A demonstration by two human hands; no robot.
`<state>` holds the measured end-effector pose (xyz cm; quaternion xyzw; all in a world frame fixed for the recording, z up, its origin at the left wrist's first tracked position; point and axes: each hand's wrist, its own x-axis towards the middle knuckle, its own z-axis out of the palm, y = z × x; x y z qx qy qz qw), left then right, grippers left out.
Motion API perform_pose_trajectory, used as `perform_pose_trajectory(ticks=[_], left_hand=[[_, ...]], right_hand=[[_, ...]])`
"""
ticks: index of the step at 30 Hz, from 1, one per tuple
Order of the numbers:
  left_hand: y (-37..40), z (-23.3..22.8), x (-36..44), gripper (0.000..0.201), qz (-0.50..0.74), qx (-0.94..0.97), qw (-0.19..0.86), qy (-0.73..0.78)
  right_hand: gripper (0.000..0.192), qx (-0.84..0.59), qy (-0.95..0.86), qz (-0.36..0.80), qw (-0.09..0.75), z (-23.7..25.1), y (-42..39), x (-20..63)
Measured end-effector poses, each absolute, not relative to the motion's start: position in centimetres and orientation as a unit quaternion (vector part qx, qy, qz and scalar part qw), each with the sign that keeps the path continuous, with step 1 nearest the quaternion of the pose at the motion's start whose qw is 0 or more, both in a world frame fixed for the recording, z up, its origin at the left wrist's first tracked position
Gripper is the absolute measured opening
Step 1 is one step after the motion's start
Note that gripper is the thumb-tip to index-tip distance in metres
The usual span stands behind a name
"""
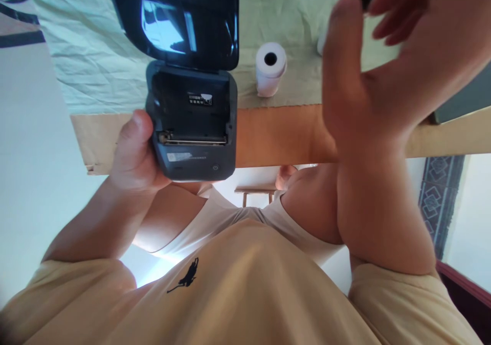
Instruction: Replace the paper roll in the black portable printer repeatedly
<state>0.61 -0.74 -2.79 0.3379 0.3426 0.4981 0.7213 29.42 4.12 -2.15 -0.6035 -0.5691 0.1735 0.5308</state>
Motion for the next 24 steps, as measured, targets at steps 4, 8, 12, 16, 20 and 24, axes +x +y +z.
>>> perform_pose_trajectory(ticks=[4,8,12,16,20,24], left_hand=[[-0.5,-2.6,0.8,0.058,0.485,0.355,0.727,0.332],[-0.5,-2.3,1.1,0.057,0.495,0.356,0.722,0.328],[-0.5,-2.2,0.9,0.058,0.477,0.355,0.731,0.335],[-0.5,-2.2,0.8,0.059,0.476,0.357,0.727,0.343],[-0.6,-2.0,0.7,0.058,0.469,0.349,0.733,0.348],[-0.8,-1.6,0.8,0.057,0.473,0.336,0.739,0.342]], right_hand=[[0.058,-0.7,-0.616,-0.01,0.361,-2.3,5.2,31.3],[0.055,-0.65,-0.723,0.05,0.229,-0.3,5.2,29.8],[0.058,-0.633,-0.725,0.08,0.26,0.2,5.0,29.0],[0.067,-0.548,-0.747,0.12,0.358,-0.3,4.8,29.3],[0.064,-0.574,-0.746,0.116,0.318,-0.2,4.7,29.1],[0.039,-0.612,-0.74,0.081,0.265,0.2,4.8,28.6]])
